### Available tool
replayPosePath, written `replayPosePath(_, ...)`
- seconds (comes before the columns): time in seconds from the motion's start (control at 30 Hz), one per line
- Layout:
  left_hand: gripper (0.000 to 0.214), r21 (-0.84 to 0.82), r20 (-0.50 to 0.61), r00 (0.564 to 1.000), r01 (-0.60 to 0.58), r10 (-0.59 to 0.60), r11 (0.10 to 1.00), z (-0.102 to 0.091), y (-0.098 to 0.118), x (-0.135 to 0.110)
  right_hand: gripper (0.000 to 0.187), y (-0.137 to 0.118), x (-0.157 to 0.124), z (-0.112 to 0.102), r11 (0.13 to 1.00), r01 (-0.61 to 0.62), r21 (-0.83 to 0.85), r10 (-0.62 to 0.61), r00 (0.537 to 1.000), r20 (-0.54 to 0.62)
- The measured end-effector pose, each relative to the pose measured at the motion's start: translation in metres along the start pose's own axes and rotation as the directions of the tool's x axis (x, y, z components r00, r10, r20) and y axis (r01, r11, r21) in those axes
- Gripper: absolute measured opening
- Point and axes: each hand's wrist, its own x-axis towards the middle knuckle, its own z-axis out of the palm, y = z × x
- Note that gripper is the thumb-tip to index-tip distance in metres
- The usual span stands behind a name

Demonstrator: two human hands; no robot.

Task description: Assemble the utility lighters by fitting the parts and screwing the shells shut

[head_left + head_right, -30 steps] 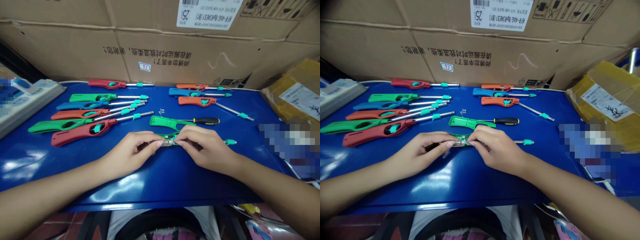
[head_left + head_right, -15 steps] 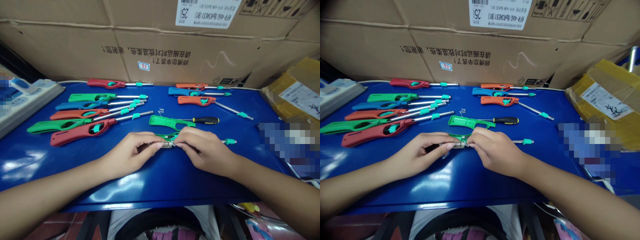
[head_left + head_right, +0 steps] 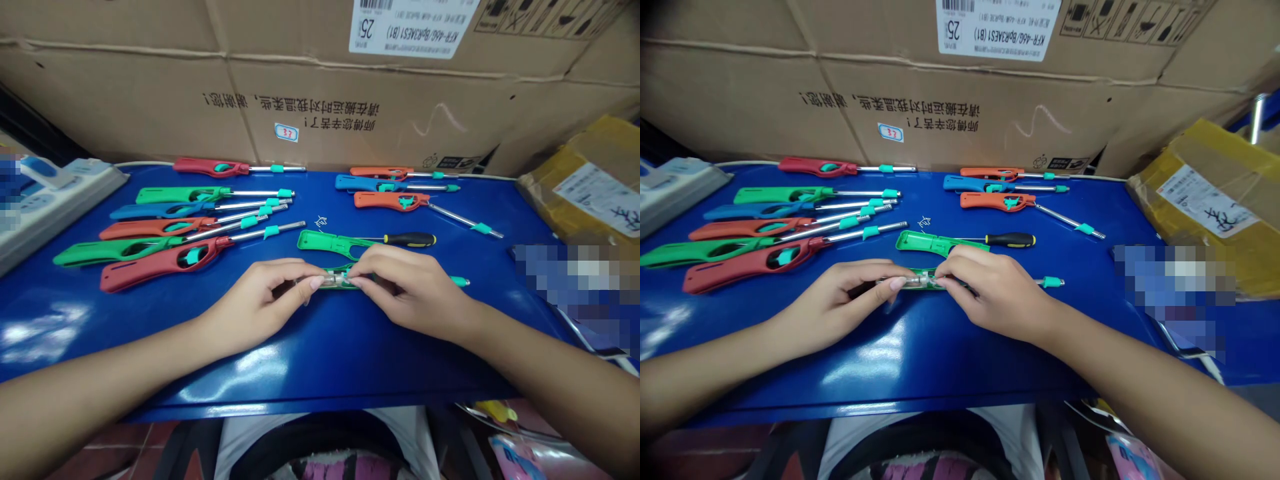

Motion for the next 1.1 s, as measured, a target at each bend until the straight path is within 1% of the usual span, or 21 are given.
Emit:
replayPosePath(0.1, 0.029, -0.007, -0.004, 1.0, 0.004, -0.004, 1.0, -0.0006, 0.0001, 0.0001, 0.012, 0.0005, 0.0002, 0.0002, 1.0, 0.003, -0.003, -0.003, 1.0, 0.005)
replayPosePath(0.23, 0.03, -0.013, 0.017, 1.0, 0.024, -0.023, 1.0, -0.0003, 0.001, 0.0004, 0.015, 0.0011, -0.0006, -0.0001, 1.0, 0.007, -0.006, -0.007, 0.999, 0.033)
replayPosePath(0.37, 0.031, -0.011, 0.034, 0.999, 0.031, -0.03, 0.999, 0.0003, 0.0012, -0.0003, 0.016, 0.0012, -0.0027, 0.0002, 0.999, 0.002, -0.044, 0.001, 0.997, 0.072)
replayPosePath(0.6, 0.027, 0.005, 0.049, 0.999, -0.006, 0.005, 1.0, 0.0009, 0.002, -0.0001, 0.02, 0.0004, -0.0055, 0.0005, 0.987, 0.076, -0.143, -0.066, 0.995, 0.08)
replayPosePath(0.7, 0.026, 0.015, 0.055, 0.998, -0.019, 0.018, 1.0, 0.0011, 0.0023, 0.0003, 0.02, 0.0008, -0.0055, 0.0003, 0.983, 0.098, -0.155, -0.087, 0.993, 0.079)
replayPosePath(0.77, 0.026, 0.026, 0.052, 0.998, -0.028, 0.027, 0.999, 0.001, 0.0025, 0.0001, 0.019, 0.0009, -0.0047, -0.0003, 0.985, 0.093, -0.144, -0.082, 0.993, 0.081)
replayPosePath(0.87, 0.026, 0.064, 0.023, 0.999, -0.038, 0.037, 0.997, 0.0008, 0.0021, -0.0012, 0.016, -0.0007, -0.0028, -0.0021, 0.994, 0.046, -0.102, -0.038, 0.996, 0.076)
replayPosePath(0.93, 0.024, 0.11, -0.015, 0.997, -0.075, 0.077, 0.991, 0.0006, 0.0009, -0.0024, 0.014, -0.0031, -0.0015, -0.0037, 0.997, 0.003, -0.075, 0.002, 0.997, 0.076)
replayPosePath(0.97, 0.023, 0.135, -0.035, 0.993, -0.11, 0.115, 0.985, 0.0003, 0.0001, -0.0029, 0.013, -0.0043, -0.0009, -0.0046, 0.997, -0.017, -0.07, 0.023, 0.997, 0.078)
replayPosePath(1.03, 0.022, 0.189, -0.059, 0.977, -0.189, 0.204, 0.963, -0.0012, -0.0015, -0.0033, 0.015, -0.0059, 0.0, -0.0061, 0.995, -0.06, -0.084, 0.068, 0.994, 0.087)
replayPosePath(1.1, 0.023, 0.254, -0.058, 0.956, -0.266, 0.289, 0.93, -0.0041, -0.0028, -0.0029, 0.02, -0.0058, 0.0006, -0.007, 0.987, -0.099, -0.124, 0.113, 0.988, 0.106)
